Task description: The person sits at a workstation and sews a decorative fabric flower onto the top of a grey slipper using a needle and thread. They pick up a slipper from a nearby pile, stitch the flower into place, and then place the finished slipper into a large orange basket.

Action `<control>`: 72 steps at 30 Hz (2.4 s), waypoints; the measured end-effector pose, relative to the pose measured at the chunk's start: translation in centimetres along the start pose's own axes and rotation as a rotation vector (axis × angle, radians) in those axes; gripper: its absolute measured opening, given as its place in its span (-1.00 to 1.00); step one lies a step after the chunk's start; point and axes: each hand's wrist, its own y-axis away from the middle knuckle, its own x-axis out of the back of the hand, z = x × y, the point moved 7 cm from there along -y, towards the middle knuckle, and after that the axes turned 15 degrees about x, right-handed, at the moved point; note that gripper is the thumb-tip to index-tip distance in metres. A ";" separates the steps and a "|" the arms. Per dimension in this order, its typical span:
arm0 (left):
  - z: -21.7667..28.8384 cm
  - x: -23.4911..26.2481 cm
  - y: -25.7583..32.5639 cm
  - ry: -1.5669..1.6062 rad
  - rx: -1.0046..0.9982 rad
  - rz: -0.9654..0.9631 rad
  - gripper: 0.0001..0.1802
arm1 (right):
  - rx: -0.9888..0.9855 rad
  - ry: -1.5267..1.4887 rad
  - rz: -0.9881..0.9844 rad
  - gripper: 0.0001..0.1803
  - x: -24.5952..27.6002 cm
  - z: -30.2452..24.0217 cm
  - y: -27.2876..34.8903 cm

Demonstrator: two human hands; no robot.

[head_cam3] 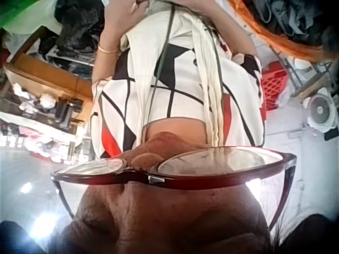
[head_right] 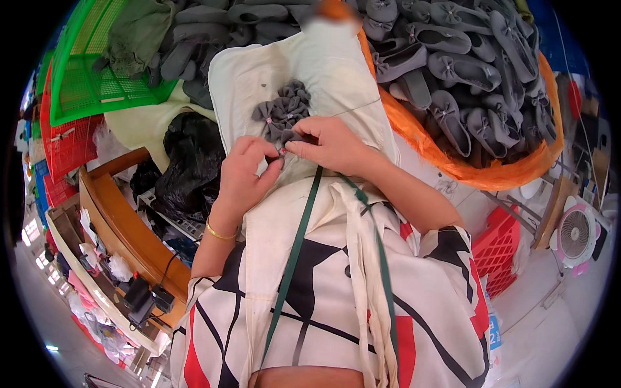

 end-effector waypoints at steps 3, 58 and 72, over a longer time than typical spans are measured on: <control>-1.0 -0.2 -0.5 0.257 0.116 0.003 -0.74 | 0.094 -0.105 0.092 -0.78 -0.4 -1.0 -0.3; -0.3 0.1 0.7 0.133 -0.231 -0.017 -0.69 | 0.085 -0.033 -0.261 -0.85 -0.1 -2.6 1.1; -2.1 -1.6 1.6 0.446 -0.092 -0.128 -0.69 | -0.060 -0.325 -0.237 -0.88 -2.3 -0.2 2.2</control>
